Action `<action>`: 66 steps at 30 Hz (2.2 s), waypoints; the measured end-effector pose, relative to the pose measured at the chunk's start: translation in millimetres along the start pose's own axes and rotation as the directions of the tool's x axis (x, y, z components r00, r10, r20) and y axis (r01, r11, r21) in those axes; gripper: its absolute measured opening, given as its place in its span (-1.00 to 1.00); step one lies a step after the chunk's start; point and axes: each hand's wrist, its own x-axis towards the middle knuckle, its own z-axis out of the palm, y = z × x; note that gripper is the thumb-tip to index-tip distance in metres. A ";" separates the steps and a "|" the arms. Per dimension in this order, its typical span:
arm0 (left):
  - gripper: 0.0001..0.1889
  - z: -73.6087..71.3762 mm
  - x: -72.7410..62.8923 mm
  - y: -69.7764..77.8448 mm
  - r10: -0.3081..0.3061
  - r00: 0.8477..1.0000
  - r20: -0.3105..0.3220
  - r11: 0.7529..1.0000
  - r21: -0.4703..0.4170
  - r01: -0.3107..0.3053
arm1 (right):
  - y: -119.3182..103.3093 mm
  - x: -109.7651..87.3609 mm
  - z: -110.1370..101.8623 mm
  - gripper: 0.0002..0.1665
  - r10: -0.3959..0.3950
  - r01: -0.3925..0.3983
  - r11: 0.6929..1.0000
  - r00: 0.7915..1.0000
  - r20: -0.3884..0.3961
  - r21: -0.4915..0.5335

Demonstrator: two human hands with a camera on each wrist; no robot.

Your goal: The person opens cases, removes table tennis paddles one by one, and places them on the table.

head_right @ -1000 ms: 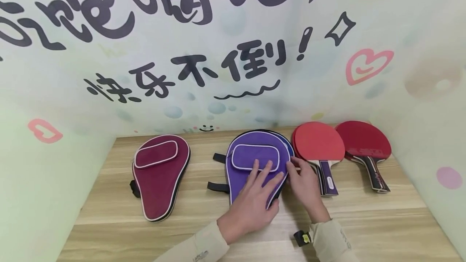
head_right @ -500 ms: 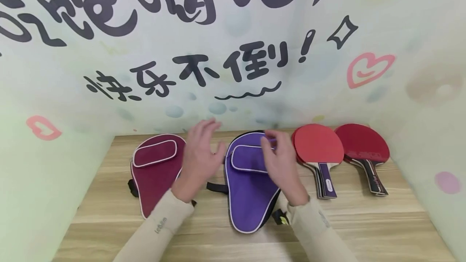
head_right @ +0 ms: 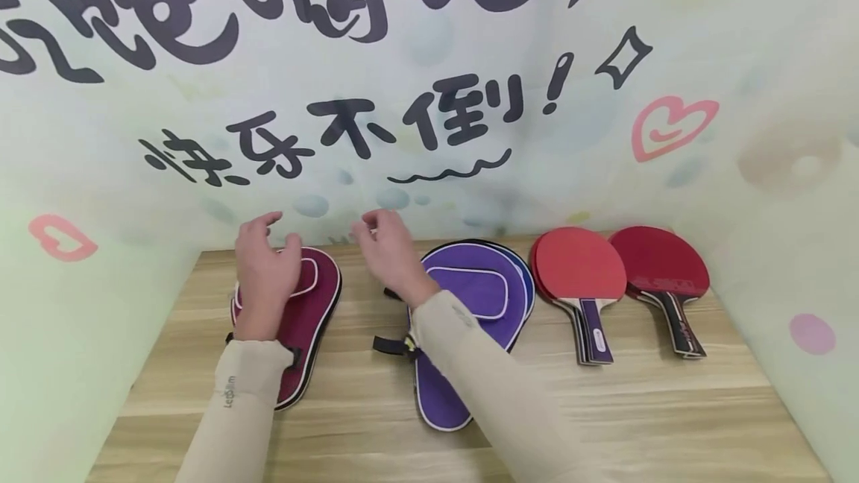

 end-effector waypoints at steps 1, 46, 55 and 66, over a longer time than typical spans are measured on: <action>-0.53 -4.6 3.2 -6.3 -0.041 0.999 0.005 0.999 0.008 0.041 | -0.4 6.3 11.4 -0.49 0.004 -0.003 1.000 1.000 0.024 -0.031; -0.06 -43.4 6.8 -89.1 -0.462 0.848 0.259 0.887 0.137 0.441 | 33.7 22.7 86.3 -0.35 0.029 -0.025 1.000 0.942 0.334 -0.017; -0.04 -54.9 7.1 -49.5 -0.443 0.852 0.278 0.881 -0.041 0.472 | -6.7 26.7 39.4 -0.47 -0.003 0.021 0.998 0.955 0.297 -0.057; -0.07 -25.7 -16.3 -0.5 -0.298 0.850 0.434 0.908 -0.146 0.392 | -3.5 0.0 -56.4 -0.31 0.111 -0.075 0.985 0.967 0.231 -0.157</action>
